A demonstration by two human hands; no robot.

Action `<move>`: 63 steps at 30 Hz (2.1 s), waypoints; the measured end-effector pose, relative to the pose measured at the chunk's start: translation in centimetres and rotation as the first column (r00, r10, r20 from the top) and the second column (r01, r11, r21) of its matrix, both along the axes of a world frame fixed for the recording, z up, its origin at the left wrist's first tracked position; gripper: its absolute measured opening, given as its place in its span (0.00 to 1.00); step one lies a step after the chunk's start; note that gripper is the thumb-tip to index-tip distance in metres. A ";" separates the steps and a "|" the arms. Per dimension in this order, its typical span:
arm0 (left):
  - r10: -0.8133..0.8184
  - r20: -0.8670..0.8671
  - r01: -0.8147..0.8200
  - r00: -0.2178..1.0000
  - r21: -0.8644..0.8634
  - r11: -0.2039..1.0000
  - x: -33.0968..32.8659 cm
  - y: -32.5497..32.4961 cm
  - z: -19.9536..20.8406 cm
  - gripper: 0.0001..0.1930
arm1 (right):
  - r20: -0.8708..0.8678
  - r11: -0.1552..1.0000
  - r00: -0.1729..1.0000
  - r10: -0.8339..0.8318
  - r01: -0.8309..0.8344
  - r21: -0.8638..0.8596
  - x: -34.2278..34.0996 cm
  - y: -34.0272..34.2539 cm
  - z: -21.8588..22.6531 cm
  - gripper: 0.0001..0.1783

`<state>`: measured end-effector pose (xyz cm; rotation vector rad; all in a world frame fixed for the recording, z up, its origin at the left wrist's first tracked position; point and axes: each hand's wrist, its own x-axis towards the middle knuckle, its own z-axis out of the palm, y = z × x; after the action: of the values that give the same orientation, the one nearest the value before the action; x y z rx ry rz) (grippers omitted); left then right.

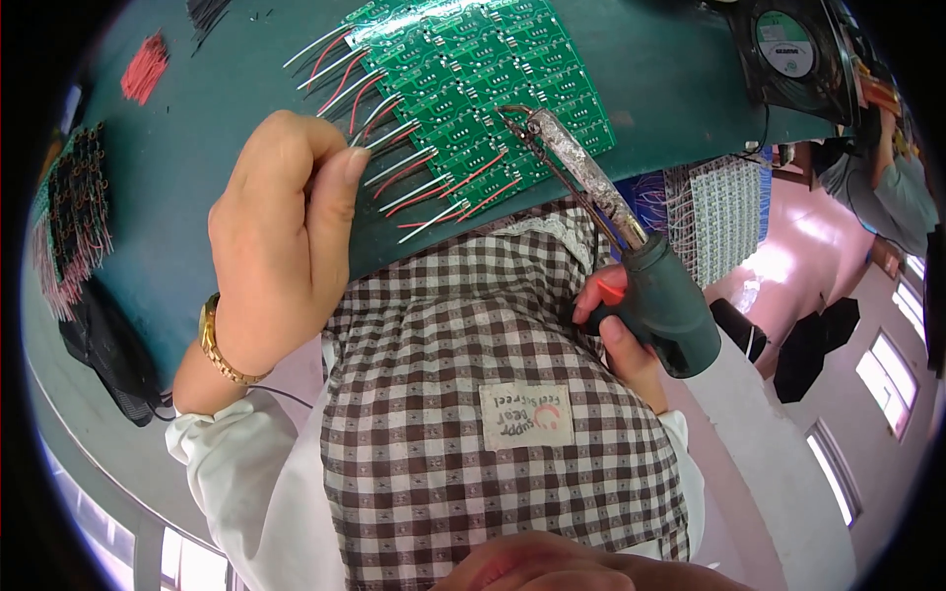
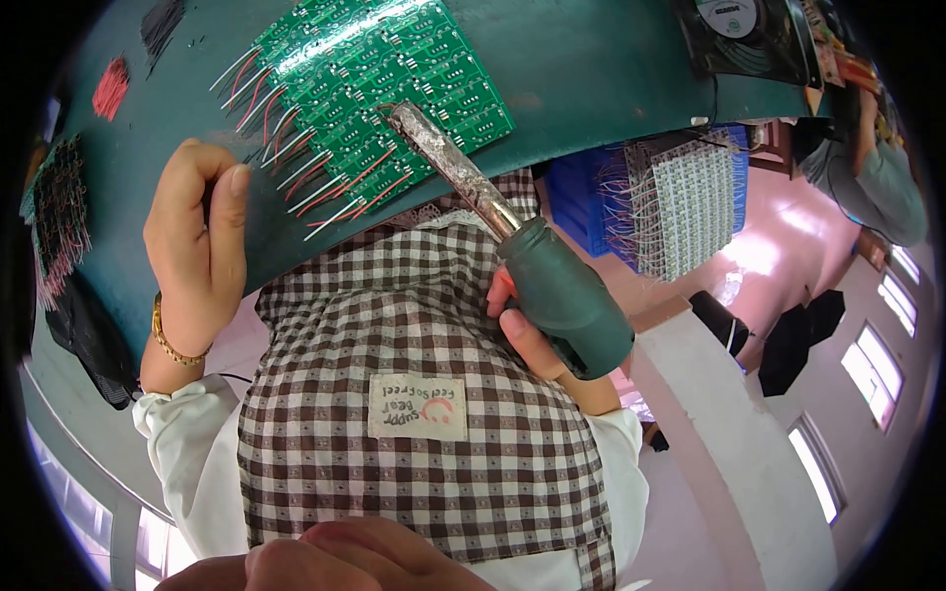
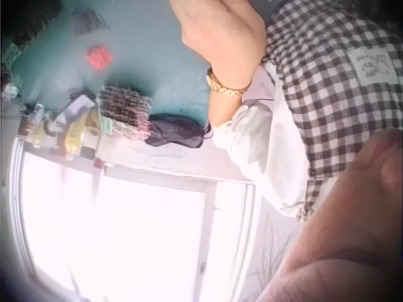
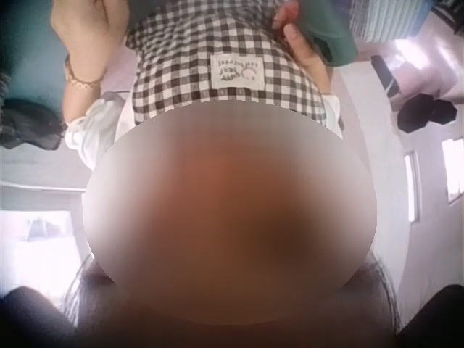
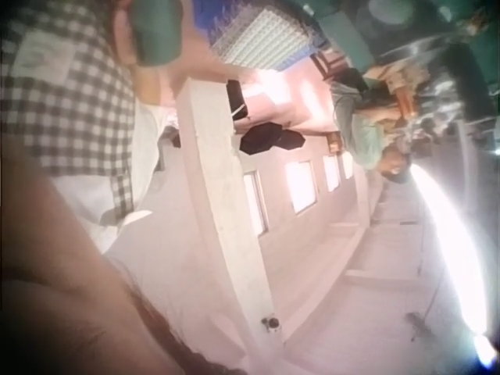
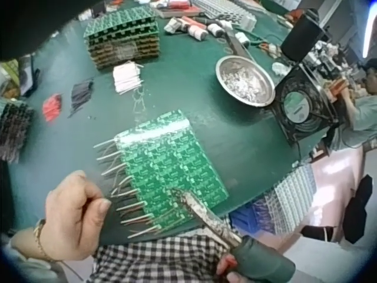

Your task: The person solders multiple wires onto a green circuit board using a soldering iron.

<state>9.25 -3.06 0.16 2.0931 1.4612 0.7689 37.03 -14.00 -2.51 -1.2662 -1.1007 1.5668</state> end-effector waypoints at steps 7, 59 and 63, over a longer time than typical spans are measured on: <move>-0.181 0.124 0.195 0.976 -0.113 0.974 1.7 -1.3 -2.6 0.04 | 0.045 0.986 0.997 0.063 -0.055 -0.157 1.4 -0.6 2.5 0.25; -0.160 -0.010 0.158 0.987 -0.080 0.984 1.4 -1.3 -2.8 0.06 | 0.052 0.968 0.997 0.058 -0.044 -0.249 1.0 -0.2 4.0 0.14; -0.168 -0.013 0.166 0.986 -0.080 0.983 1.5 -1.2 -2.8 0.06 | 0.068 0.967 0.996 0.056 -0.037 -0.252 1.0 -0.4 4.1 0.14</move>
<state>10.73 -4.25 -2.60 2.1365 1.2841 0.6185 38.01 -14.43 1.61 -1.4858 -1.0074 1.7485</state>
